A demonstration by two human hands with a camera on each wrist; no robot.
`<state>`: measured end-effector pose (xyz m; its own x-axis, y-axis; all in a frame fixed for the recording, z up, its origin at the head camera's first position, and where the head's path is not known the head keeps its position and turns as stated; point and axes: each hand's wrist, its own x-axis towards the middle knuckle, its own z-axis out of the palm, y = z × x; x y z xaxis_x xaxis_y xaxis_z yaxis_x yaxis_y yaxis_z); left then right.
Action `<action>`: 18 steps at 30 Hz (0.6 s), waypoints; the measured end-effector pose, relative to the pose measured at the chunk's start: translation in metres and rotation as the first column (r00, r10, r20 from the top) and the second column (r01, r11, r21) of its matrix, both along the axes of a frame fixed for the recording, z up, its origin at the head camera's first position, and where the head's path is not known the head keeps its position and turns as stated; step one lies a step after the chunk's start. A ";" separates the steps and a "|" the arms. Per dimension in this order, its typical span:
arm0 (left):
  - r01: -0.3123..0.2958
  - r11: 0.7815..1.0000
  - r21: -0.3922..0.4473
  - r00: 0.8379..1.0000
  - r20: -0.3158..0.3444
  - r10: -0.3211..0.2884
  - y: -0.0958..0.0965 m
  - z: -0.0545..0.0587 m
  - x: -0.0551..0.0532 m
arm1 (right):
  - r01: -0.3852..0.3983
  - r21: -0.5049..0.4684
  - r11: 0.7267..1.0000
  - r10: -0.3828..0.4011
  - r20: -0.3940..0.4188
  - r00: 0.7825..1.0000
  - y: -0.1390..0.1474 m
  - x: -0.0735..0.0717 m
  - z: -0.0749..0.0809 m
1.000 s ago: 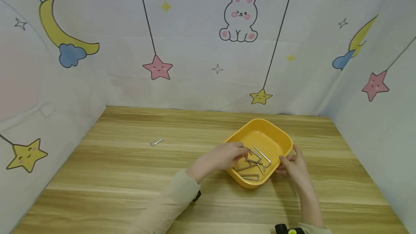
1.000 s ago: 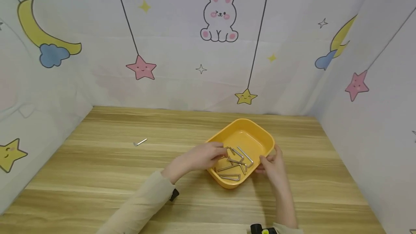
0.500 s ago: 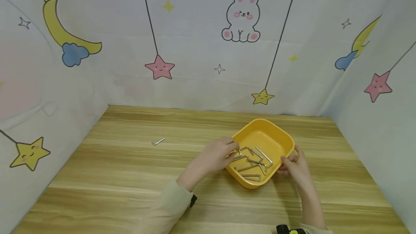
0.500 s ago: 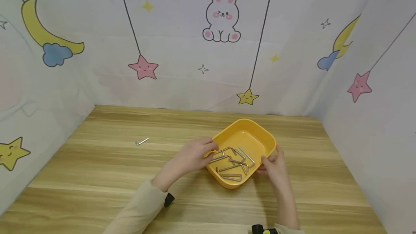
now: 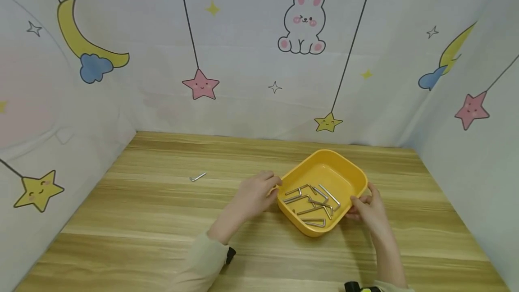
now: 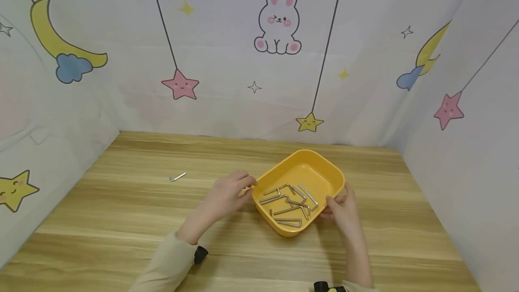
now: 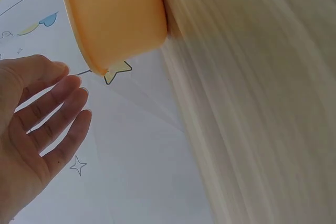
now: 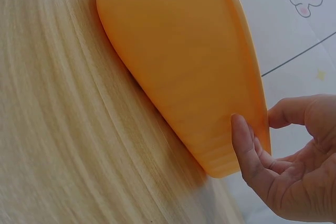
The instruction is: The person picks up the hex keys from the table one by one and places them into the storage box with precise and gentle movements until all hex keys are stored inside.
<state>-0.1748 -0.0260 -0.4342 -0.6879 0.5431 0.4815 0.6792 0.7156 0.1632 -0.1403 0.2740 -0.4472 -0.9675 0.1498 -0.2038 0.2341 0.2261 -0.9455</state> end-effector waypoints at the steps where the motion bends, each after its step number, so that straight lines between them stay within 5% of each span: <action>1: -0.010 1.000 -0.001 1.000 -0.005 0.010 -0.003 -0.001 0.000 | 0.002 -0.004 1.000 -0.002 -0.002 1.000 0.000 0.000 0.000; 18: -0.094 0.994 -0.051 0.995 0.005 0.095 -0.047 -0.013 -0.002 | 0.010 -0.026 1.000 -0.011 -0.019 1.000 0.000 -0.001 -0.001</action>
